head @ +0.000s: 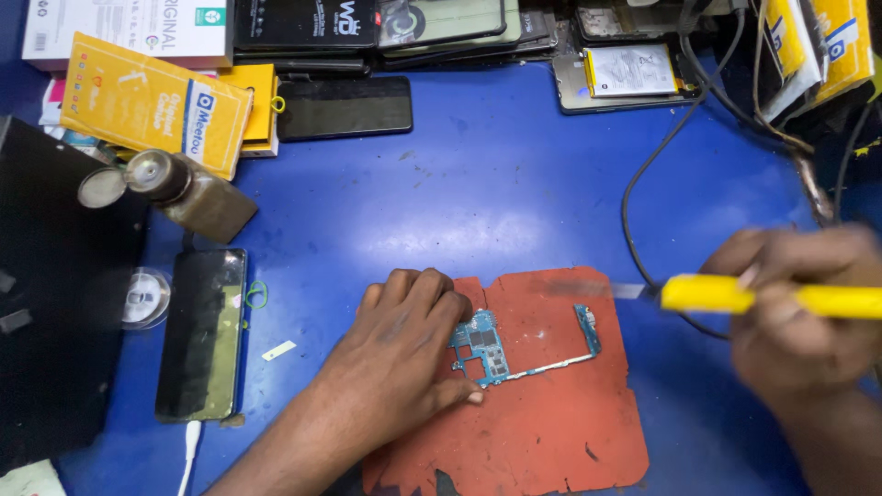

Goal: The person uses a soldering iron to apply heat to a small blue circuit board placed on a red mat. The left hand stabilizes the board while the right hand moves the soldering iron across different points on the board.

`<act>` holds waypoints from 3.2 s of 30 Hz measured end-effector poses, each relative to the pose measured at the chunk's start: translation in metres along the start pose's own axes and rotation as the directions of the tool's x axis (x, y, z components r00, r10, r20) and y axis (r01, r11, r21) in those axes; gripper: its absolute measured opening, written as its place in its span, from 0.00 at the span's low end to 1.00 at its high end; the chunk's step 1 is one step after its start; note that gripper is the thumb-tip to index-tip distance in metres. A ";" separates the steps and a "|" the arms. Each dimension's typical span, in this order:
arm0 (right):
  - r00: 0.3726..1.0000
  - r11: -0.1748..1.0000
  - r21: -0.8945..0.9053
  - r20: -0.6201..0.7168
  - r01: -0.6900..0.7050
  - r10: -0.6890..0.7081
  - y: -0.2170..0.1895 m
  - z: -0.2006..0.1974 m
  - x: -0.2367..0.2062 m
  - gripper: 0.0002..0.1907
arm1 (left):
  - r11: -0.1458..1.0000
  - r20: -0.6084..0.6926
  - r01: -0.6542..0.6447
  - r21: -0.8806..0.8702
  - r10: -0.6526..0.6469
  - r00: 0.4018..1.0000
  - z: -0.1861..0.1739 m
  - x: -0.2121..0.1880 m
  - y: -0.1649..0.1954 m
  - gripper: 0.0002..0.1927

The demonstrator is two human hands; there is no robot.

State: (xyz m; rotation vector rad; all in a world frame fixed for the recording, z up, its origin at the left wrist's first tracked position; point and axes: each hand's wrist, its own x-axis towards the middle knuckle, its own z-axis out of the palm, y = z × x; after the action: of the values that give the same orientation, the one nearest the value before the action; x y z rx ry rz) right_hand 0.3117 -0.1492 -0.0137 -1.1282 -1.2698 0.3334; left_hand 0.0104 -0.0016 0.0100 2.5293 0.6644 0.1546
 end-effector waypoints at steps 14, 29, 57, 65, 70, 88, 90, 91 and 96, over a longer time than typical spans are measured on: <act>0.985 0.834 -0.532 -0.155 -0.146 0.073 0.116 -0.097 0.163 0.18 | 0.999 -0.059 -0.045 0.026 0.046 0.997 0.006 0.005 -0.002 0.37; 0.986 0.522 -0.839 0.093 0.154 -0.141 0.154 -0.102 0.207 0.15 | 1.000 -0.014 -0.016 0.015 0.016 1.000 0.009 0.006 -0.003 0.40; 0.984 0.935 0.307 0.074 -0.178 0.163 0.007 -0.001 0.004 0.10 | 1.000 -0.020 -0.009 -0.015 0.009 1.000 0.003 0.003 -0.002 0.37; 0.973 0.954 0.219 0.152 -0.203 0.172 0.010 0.025 -0.025 0.07 | 0.999 -0.002 -0.016 -0.033 0.016 1.000 -0.001 0.000 -0.001 0.36; 0.975 0.975 0.146 0.167 -0.170 0.145 0.006 0.027 -0.028 0.07 | 1.000 0.023 -0.022 -0.017 0.022 0.999 -0.004 0.001 -0.002 0.37; 0.985 0.987 0.128 0.153 -0.095 0.075 0.005 0.032 -0.027 0.14 | 0.999 -0.006 -0.037 -0.010 0.037 0.999 -0.002 0.000 -0.003 0.37; 0.985 0.989 0.117 0.156 -0.095 0.076 0.005 0.031 -0.027 0.15 | 0.999 -0.013 -0.045 -0.005 0.045 0.999 -0.003 0.000 -0.003 0.37; 0.984 0.989 0.112 0.161 -0.099 0.080 0.004 0.030 -0.027 0.15 | 0.999 -0.013 -0.048 -0.002 0.048 0.999 -0.003 0.000 -0.003 0.37; 0.981 0.990 0.108 0.178 -0.096 0.075 0.004 0.028 -0.026 0.14 | 0.999 0.026 -0.037 -0.002 0.037 0.999 -0.004 0.000 -0.003 0.38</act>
State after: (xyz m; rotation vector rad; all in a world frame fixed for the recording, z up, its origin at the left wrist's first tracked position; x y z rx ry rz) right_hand 0.2805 -0.1534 -0.0347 -1.0737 -1.3380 0.5734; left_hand 0.0081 0.0017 0.0118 2.5385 0.6069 0.1344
